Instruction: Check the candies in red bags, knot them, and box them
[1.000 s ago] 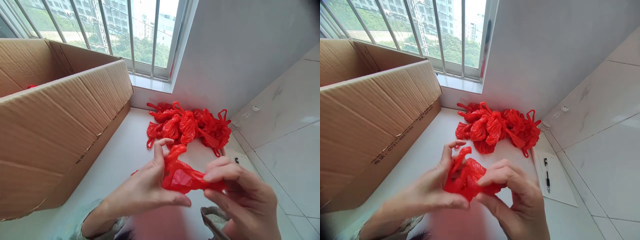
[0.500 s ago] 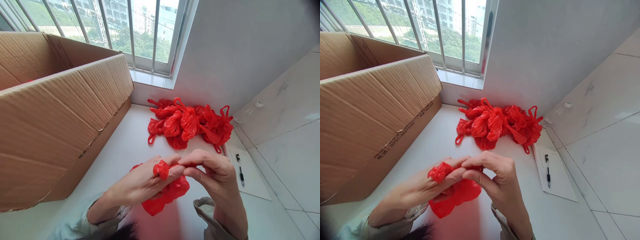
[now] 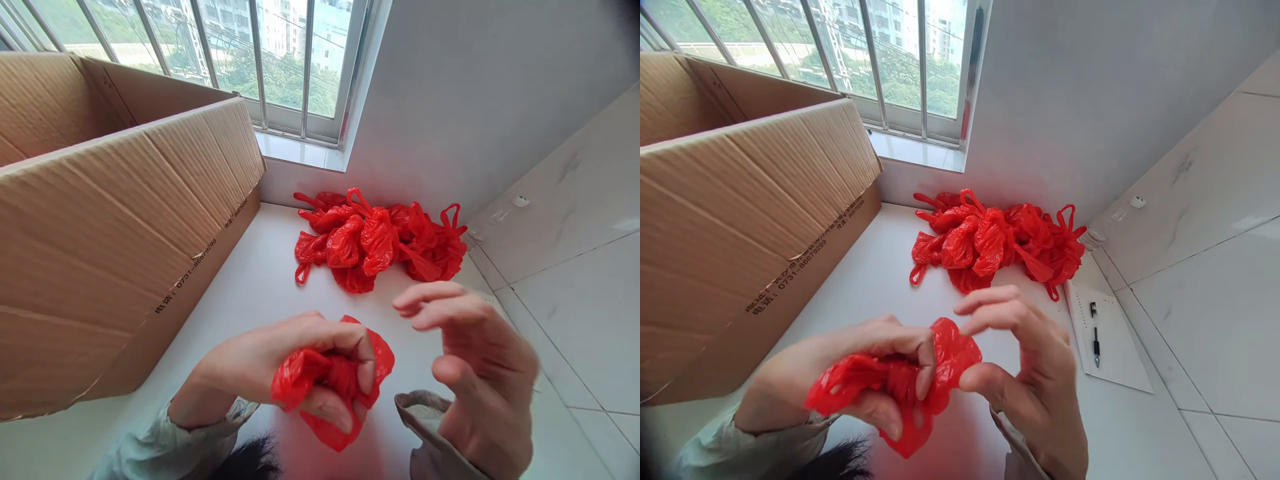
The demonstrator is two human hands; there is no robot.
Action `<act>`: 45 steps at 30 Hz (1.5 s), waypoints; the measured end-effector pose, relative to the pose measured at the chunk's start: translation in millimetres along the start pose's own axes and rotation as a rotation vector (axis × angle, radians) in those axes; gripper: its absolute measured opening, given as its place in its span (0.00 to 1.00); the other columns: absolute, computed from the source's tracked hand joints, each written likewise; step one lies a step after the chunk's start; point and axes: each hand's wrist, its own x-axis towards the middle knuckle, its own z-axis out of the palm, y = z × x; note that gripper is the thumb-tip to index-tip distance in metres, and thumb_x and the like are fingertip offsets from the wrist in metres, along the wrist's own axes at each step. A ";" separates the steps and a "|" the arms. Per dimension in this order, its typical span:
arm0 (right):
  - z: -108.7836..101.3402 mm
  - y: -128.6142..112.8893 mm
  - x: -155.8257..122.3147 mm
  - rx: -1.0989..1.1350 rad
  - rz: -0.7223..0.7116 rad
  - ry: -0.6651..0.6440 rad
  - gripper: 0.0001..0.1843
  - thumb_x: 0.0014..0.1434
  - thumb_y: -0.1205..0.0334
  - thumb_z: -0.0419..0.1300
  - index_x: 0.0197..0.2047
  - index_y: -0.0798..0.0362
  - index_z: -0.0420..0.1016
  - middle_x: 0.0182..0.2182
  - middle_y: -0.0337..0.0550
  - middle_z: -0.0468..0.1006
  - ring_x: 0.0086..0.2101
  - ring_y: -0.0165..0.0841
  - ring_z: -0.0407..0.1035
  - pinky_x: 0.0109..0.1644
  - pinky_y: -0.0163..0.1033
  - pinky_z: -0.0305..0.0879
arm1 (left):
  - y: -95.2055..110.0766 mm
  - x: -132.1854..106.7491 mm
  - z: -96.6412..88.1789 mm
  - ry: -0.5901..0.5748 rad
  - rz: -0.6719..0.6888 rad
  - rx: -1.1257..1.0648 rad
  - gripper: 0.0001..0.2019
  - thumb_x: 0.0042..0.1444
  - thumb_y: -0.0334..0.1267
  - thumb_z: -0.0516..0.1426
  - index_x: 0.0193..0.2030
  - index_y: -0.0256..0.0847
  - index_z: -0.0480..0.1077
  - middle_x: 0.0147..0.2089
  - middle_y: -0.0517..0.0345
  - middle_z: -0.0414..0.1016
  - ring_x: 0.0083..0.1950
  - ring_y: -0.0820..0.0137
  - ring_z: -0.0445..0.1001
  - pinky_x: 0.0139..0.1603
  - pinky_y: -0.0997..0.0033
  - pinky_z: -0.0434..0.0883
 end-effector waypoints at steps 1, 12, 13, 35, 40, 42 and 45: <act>1.6 5.2 2.6 0.074 0.066 -0.063 0.20 0.63 0.41 0.58 0.51 0.43 0.75 0.48 0.44 0.80 0.45 0.38 0.76 0.51 0.43 0.74 | 1.1 -2.9 0.6 -0.047 -0.004 0.101 0.09 0.58 0.32 0.63 0.39 0.39 0.65 0.38 0.55 0.76 0.36 0.71 0.71 0.38 0.74 0.68; 23.8 34.0 16.9 0.233 0.232 -0.435 0.22 0.64 0.71 0.52 0.60 0.48 0.69 0.41 0.39 0.78 0.30 0.26 0.69 0.30 0.30 0.66 | 5.5 -0.1 15.4 0.622 0.218 0.801 0.08 0.65 0.28 0.47 0.39 0.43 0.64 0.30 0.67 0.66 0.24 0.77 0.58 0.26 0.77 0.61; 22.4 34.4 15.7 0.168 0.176 -0.409 0.21 0.62 0.72 0.53 0.56 0.49 0.72 0.40 0.39 0.78 0.31 0.27 0.69 0.32 0.31 0.67 | 4.3 1.4 13.6 0.622 0.234 0.803 0.08 0.64 0.28 0.47 0.39 0.43 0.64 0.29 0.68 0.64 0.24 0.78 0.58 0.26 0.77 0.61; -65.9 85.3 4.1 -0.518 0.238 -0.208 0.13 0.63 0.64 0.54 0.26 0.52 0.68 0.23 0.36 0.68 0.24 0.27 0.60 0.29 0.34 0.54 | 15.5 -74.8 -30.0 0.252 -0.178 0.975 0.14 0.69 0.33 0.47 0.29 0.42 0.57 0.28 0.65 0.62 0.26 0.75 0.59 0.28 0.75 0.55; -59.4 85.6 5.5 -0.525 0.317 -0.269 0.14 0.63 0.61 0.52 0.26 0.51 0.68 0.23 0.35 0.66 0.25 0.28 0.57 0.29 0.34 0.53 | 10.1 -75.2 -39.0 0.244 -0.219 0.951 0.17 0.68 0.33 0.48 0.27 0.41 0.47 0.25 0.66 0.53 0.26 0.75 0.52 0.27 0.74 0.53; -53.2 88.2 7.9 -0.554 0.358 -0.280 0.14 0.63 0.59 0.52 0.26 0.51 0.67 0.22 0.35 0.64 0.24 0.28 0.56 0.29 0.35 0.51 | 5.2 -72.8 -43.0 0.243 -0.218 0.943 0.18 0.66 0.33 0.50 0.27 0.41 0.46 0.24 0.66 0.50 0.25 0.75 0.50 0.26 0.72 0.51; -42.9 93.8 11.0 -0.615 0.488 -0.349 0.16 0.63 0.57 0.51 0.24 0.50 0.66 0.20 0.34 0.62 0.23 0.28 0.56 0.28 0.35 0.50 | -5.4 -66.1 -47.4 0.268 -0.283 0.968 0.17 0.63 0.31 0.53 0.26 0.41 0.48 0.23 0.67 0.52 0.24 0.75 0.50 0.26 0.73 0.51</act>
